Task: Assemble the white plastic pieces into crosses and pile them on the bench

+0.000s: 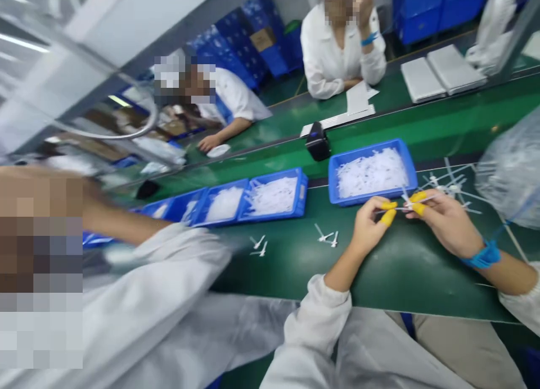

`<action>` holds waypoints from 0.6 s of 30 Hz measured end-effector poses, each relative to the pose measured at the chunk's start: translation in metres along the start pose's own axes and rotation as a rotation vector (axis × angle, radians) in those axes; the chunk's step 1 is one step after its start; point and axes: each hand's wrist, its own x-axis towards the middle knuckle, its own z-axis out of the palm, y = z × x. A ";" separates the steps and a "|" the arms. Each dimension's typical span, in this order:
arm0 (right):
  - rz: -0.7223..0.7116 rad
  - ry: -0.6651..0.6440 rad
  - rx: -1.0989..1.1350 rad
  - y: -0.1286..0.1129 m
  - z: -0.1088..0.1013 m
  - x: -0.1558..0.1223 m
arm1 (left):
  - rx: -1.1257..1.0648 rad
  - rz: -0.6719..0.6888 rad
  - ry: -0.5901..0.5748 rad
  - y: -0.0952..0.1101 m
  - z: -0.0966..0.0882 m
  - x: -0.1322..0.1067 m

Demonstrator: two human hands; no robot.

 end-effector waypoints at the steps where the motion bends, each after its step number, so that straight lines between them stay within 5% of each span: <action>1: 0.001 -0.009 0.024 0.000 0.002 0.001 | -0.039 -0.032 0.005 -0.001 -0.001 0.000; 8: -0.004 -0.059 0.026 -0.009 0.011 0.000 | -0.067 -0.121 -0.032 0.003 0.001 -0.002; 18: -0.001 0.011 -0.251 -0.020 0.009 -0.009 | 0.218 0.040 -0.085 -0.003 0.003 -0.001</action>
